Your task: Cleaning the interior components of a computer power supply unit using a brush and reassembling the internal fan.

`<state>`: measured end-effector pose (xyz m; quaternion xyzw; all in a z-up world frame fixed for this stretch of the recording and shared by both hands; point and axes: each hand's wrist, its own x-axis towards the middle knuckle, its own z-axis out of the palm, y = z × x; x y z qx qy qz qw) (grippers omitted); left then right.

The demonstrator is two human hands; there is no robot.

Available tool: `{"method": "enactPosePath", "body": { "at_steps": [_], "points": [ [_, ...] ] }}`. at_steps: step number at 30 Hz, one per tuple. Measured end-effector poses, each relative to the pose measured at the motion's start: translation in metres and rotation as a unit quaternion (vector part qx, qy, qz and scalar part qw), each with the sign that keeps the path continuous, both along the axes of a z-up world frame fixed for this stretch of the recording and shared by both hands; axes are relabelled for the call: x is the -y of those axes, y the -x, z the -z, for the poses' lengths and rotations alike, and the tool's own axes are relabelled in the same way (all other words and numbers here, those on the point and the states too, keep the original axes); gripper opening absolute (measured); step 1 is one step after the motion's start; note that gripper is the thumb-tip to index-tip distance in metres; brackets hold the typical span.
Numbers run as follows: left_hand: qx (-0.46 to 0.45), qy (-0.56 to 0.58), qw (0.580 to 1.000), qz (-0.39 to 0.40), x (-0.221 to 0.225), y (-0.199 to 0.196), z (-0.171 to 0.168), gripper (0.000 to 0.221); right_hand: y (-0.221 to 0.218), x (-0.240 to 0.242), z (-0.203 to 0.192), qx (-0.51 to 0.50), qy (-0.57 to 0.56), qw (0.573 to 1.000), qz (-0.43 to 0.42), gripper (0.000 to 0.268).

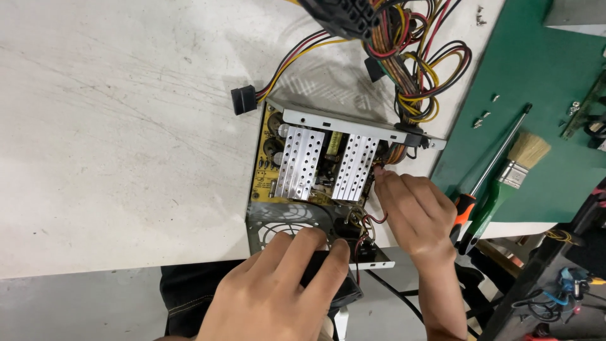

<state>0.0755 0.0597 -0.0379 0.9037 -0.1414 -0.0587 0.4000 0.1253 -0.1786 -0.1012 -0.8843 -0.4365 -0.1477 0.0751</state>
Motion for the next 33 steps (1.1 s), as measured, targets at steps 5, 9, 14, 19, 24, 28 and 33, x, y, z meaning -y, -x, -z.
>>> {"method": "enactPosePath", "body": {
  "at_steps": [5, 9, 14, 19, 24, 28, 33],
  "points": [
    [0.009, 0.000, 1.000, 0.004, -0.001, 0.000, 0.000, 0.035, 0.002, -0.003, 0.001, -0.020, -0.032, 0.999, 0.007, 0.021],
    [0.009, 0.001, 1.000, 0.005, -0.001, 0.000, 0.000, 0.030, 0.006, -0.006, -0.003, -0.025, -0.002, 1.000, 0.018, 0.020],
    [0.040, -0.015, 0.999, -0.005, -0.001, -0.001, 0.001, 0.024, 0.007, -0.010, -0.007, -0.037, 0.008, 0.999, 0.024, 0.019],
    [0.025, 0.000, 1.000, 0.000, -0.001, 0.000, 0.002, 0.029, 0.014, -0.003, 0.003, -0.032, 0.013, 0.995, 0.090, 0.016],
    [0.029, -0.011, 1.000, -0.003, -0.001, 0.000, 0.003, 0.024, 0.014, -0.008, 0.005, -0.102, -0.082, 0.986, 0.106, 0.010],
    [0.019, -0.009, 1.000, 0.001, -0.001, 0.000, 0.001, 0.023, 0.014, -0.008, 0.000, -0.107, -0.037, 0.991, 0.072, 0.005],
    [0.005, -0.002, 1.000, 0.002, -0.001, -0.001, -0.001, 0.027, 0.010, -0.005, -0.008, -0.145, -0.021, 0.988, 0.052, 0.004]
  ]
}}
